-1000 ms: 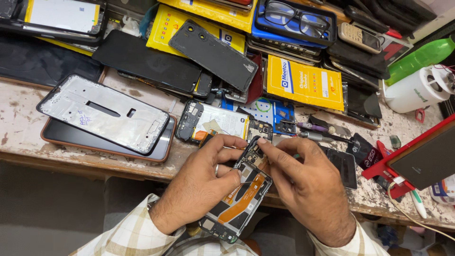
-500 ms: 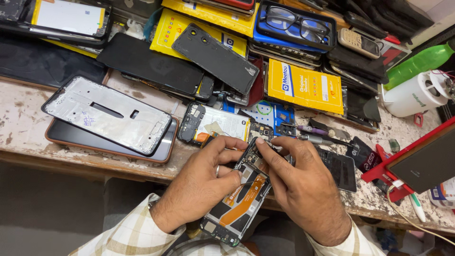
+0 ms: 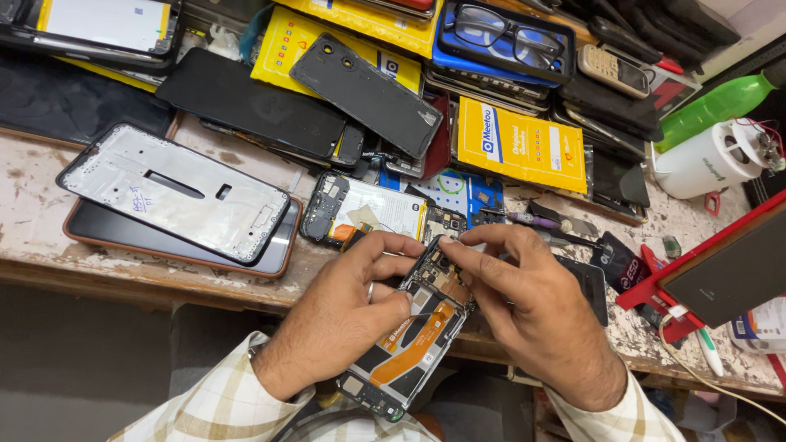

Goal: The person assembles a mobile phone by placing a circuit board and a battery into the chassis and fitting a screen component onto the frame.

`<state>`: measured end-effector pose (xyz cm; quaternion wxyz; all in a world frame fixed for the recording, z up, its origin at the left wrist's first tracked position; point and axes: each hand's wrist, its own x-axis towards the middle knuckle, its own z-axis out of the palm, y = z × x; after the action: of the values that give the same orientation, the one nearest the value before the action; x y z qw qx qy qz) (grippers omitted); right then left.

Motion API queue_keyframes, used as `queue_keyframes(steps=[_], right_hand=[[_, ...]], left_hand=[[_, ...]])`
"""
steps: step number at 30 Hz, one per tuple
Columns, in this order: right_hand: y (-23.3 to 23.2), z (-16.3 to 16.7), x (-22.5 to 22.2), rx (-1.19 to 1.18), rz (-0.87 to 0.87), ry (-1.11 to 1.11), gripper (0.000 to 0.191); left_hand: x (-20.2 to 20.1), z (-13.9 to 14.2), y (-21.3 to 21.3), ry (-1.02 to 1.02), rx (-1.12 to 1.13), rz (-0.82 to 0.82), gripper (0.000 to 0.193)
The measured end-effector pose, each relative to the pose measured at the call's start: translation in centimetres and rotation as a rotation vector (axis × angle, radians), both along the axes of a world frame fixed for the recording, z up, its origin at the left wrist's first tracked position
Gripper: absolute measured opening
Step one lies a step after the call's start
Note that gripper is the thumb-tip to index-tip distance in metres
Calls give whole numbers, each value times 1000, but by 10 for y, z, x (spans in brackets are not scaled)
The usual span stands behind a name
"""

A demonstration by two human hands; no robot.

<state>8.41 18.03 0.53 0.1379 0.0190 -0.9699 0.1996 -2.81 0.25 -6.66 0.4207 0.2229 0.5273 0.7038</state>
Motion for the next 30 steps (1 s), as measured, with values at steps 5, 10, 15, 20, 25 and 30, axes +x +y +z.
queue_keyframes(steps=[5, 10, 15, 20, 25, 30], right_hand=[[2, -1, -4, -53, 11, 1, 43], [3, -4, -2, -78, -15, -13, 45], [-1, -6, 1, -14, -36, 13, 48], [-2, -8, -1, 18, -30, 41, 50], [-3, -9, 0, 48, -9, 63, 50], [-8, -9, -1, 58, -14, 70, 45]], left_hand=[[0, 1, -1, 5, 3, 0, 53], [0, 0, 0, 1, -20, 2, 52], [1, 1, -1, 0, 9, 2, 52], [1, 1, -1, -24, 2, 1, 52], [0, 0, 0, -36, 19, -3, 53], [0, 1, -1, -25, 7, 2, 53]])
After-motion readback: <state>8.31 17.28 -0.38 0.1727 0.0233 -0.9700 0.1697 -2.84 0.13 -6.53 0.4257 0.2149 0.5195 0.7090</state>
